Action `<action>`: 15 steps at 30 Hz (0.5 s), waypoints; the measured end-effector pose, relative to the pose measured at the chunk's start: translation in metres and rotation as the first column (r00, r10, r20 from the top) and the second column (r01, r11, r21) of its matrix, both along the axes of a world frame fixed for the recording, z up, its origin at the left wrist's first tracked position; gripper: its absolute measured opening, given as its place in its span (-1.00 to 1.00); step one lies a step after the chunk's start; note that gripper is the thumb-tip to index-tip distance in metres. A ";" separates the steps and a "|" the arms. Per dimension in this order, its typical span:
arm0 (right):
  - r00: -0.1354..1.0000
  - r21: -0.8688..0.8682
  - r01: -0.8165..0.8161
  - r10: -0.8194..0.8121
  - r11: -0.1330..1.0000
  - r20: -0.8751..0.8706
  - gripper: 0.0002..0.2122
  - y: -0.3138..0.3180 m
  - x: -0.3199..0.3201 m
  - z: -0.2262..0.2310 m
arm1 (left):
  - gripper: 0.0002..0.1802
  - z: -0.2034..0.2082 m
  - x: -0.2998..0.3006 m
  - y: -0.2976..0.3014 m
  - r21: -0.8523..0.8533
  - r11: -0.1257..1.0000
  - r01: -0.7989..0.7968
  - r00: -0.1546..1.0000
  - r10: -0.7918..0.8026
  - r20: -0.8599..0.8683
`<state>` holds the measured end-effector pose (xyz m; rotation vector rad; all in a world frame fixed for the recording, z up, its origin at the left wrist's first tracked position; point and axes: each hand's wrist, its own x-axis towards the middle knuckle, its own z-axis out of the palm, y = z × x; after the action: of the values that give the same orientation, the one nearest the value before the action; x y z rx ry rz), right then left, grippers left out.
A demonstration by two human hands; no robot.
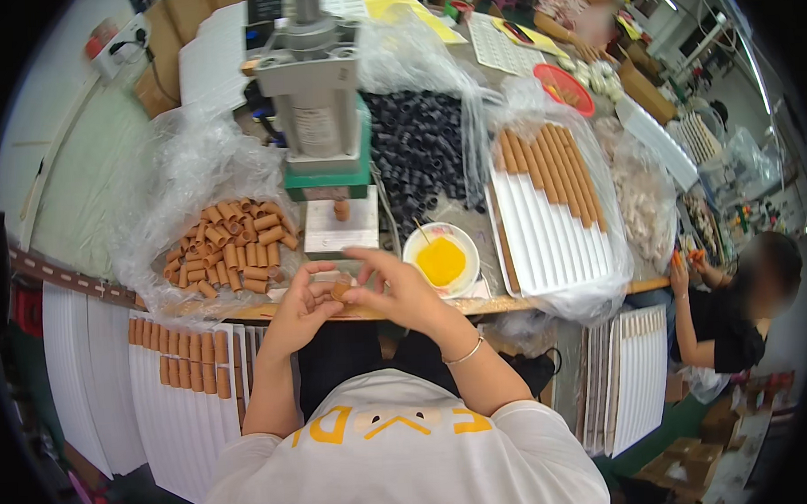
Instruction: Assembling small cylindrical parts with adhesive and placing them into storage trays.
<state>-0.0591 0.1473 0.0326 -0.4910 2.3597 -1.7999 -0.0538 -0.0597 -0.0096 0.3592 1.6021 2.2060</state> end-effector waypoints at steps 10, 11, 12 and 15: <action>0.883 0.222 0.406 -0.319 0.886 -0.343 -0.80 0.013 0.025 -0.027 | -0.46 -0.005 0.022 0.063 -0.468 0.731 -0.496 0.797 0.169 -0.580; 0.889 0.226 0.413 -0.337 0.882 -0.309 -0.79 0.015 0.026 -0.028 | -0.48 -0.005 0.023 0.067 -0.421 0.724 -0.547 0.739 0.181 -0.648; 0.899 0.219 0.392 -0.321 0.894 -0.297 -0.79 0.015 0.026 -0.028 | -0.51 -0.007 0.021 0.071 -0.367 0.720 -0.589 0.674 0.187 -0.714; 0.910 0.245 0.380 -0.312 0.892 -0.274 -0.79 0.013 0.025 -0.030 | -0.49 -0.006 0.022 0.065 -0.389 0.667 -0.635 0.623 0.145 -0.769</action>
<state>-0.0341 0.1605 0.0023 -0.2550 2.9759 -1.5332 -0.0322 0.0057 -0.0154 0.7048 3.0172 1.6661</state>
